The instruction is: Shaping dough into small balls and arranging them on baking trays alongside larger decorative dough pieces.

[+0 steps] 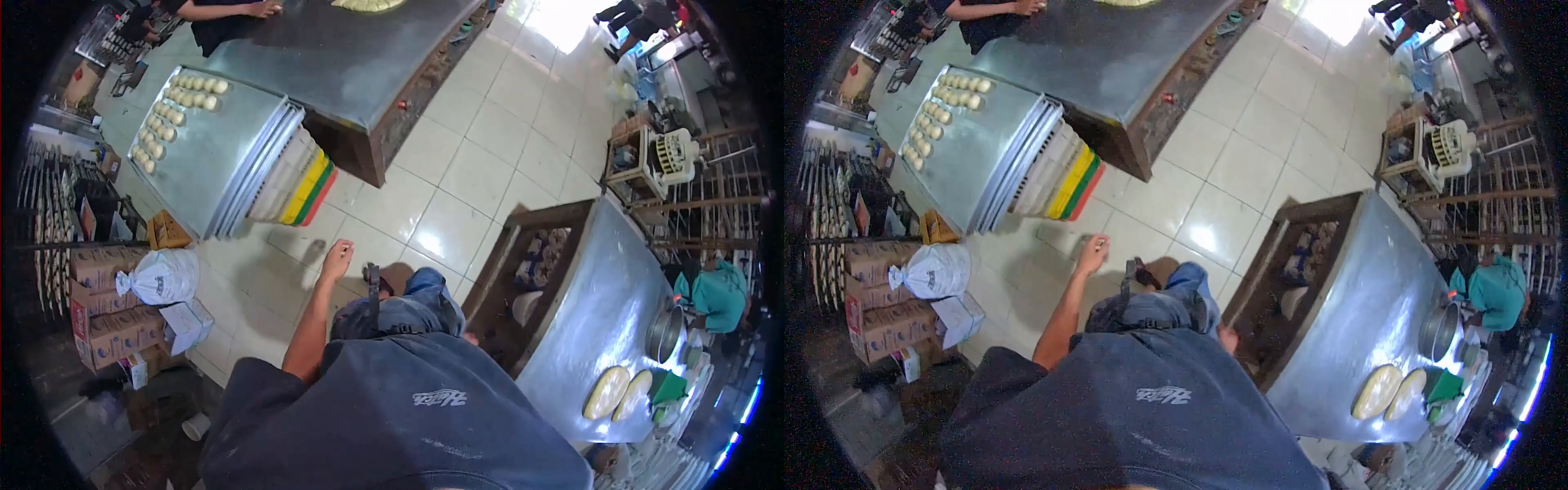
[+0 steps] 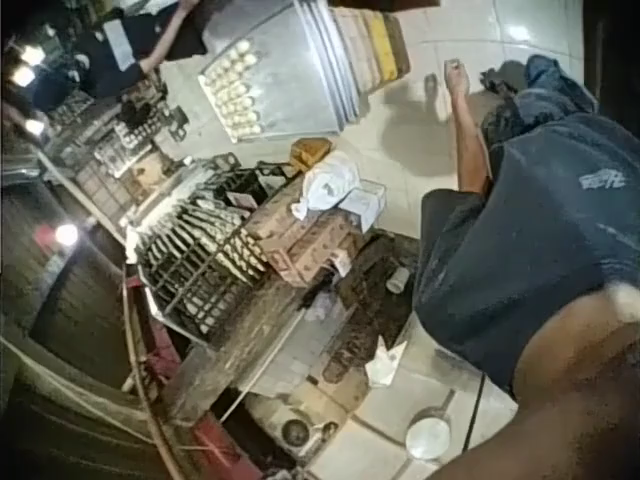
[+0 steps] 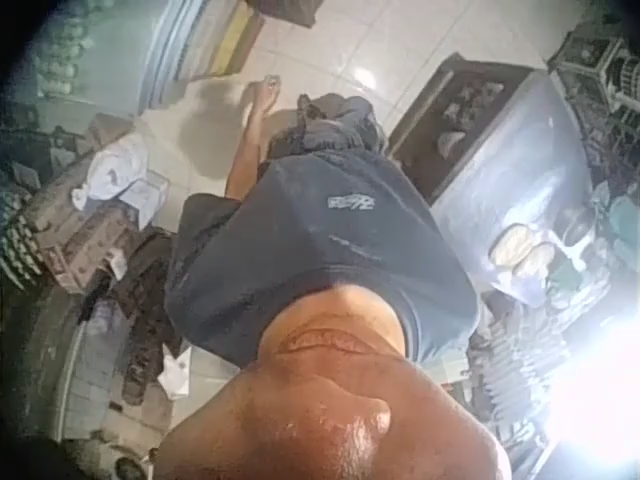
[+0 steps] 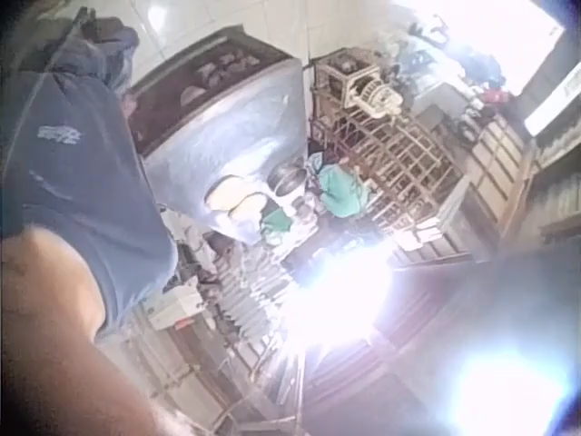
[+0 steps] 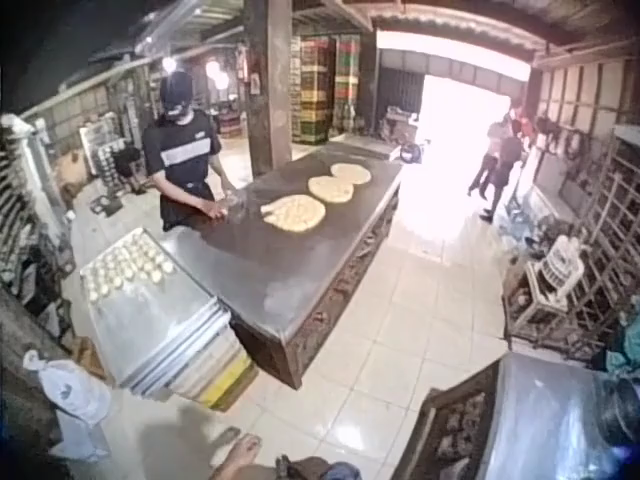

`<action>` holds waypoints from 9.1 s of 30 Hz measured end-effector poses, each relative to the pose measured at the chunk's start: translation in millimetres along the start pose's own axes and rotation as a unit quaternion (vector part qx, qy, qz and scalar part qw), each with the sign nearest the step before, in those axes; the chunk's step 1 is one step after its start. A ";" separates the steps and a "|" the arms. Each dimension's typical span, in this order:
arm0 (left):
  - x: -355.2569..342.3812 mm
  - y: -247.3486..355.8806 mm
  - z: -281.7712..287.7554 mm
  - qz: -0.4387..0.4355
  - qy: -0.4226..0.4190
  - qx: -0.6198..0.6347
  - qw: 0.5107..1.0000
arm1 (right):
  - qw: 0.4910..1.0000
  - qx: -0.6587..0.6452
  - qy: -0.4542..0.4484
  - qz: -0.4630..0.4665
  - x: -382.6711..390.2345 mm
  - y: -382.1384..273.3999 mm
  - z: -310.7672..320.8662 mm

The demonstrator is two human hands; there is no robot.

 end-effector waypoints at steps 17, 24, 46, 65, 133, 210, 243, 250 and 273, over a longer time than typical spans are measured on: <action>-315.5 311.5 129.5 -0.053 0.310 -0.147 0.938 | 0.748 0.334 0.319 0.476 -333.7 -1010.2 -54.8; -508.1 382.6 217.8 -0.097 0.316 0.082 0.940 | 0.638 0.474 -0.095 0.599 -315.6 -1025.8 -76.4; -607.5 360.1 361.5 -0.026 0.342 0.192 0.920 | 0.685 0.446 0.099 0.567 -423.9 -1067.3 -14.2; -318.2 382.2 174.0 -0.025 0.379 0.288 0.879 | 0.709 0.298 -0.599 0.221 -153.6 -1005.1 -167.4; -415.6 250.0 147.8 -0.068 0.558 0.054 0.825 | 0.669 0.435 -0.083 0.597 -316.1 -1000.9 -119.9; -572.5 376.4 257.2 0.068 0.239 0.016 0.968 | 0.503 0.586 -0.167 0.613 -430.6 -1229.2 -175.9; -431.7 283.1 213.6 0.142 0.605 -0.081 0.779 | 0.549 0.514 -0.165 0.638 -347.2 -1033.0 -169.5; -426.6 247.9 190.5 0.145 0.615 0.085 0.770 | 0.683 0.459 -0.102 0.559 -345.6 -1054.0 -154.7; -417.0 303.6 174.7 0.066 0.582 -0.073 0.808 | 0.668 0.374 -0.107 0.634 -292.7 -1013.5 -135.0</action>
Point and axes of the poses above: each hand's wrist, its own x-axis away from the middle knuckle, its own z-axis out of the back of the hand, y = z × x, the point moved 1 cm from there along -x, towards the middle knuckle, and after that the axes turned 13 degrees about -y, right-handed, at the moved point
